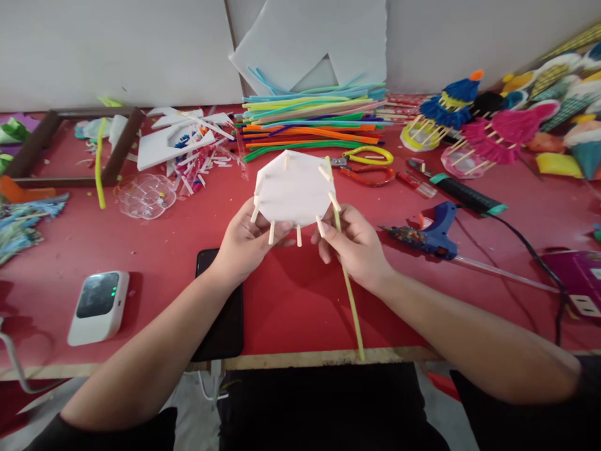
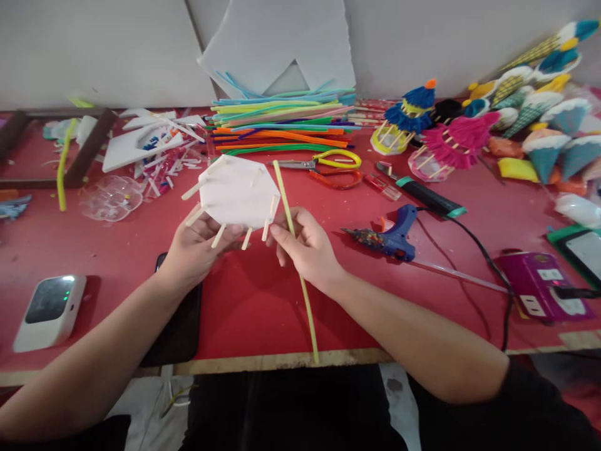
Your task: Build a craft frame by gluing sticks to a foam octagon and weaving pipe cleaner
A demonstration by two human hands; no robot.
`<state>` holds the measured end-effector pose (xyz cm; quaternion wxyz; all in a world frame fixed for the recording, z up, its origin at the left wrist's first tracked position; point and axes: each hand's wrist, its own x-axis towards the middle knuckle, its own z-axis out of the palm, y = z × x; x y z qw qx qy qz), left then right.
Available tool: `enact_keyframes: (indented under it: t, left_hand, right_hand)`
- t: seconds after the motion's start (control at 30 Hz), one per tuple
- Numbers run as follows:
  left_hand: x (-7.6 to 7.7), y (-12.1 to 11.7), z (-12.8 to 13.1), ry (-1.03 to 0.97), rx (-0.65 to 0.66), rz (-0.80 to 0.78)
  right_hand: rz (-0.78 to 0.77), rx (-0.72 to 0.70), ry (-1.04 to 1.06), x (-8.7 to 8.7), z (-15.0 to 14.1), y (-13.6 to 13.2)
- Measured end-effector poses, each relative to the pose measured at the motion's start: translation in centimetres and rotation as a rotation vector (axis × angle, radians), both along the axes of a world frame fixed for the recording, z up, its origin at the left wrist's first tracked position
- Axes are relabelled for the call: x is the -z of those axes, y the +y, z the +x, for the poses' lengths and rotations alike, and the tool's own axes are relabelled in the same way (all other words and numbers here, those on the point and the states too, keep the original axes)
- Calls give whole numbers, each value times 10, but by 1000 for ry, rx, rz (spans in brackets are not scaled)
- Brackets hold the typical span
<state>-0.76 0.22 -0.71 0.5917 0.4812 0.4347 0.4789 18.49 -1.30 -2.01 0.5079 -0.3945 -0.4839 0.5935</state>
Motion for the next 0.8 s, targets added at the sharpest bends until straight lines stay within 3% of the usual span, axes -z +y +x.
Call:
enact_keyframes:
  t: [0.27, 0.8]
  left_hand:
    - [-10, 0, 4, -28, -8, -21]
    - [-14, 10, 1, -217, -43, -315]
  right_hand:
    - [-79, -51, 105, 8, 1, 3]
    - [-144, -12, 93, 7, 1, 6]
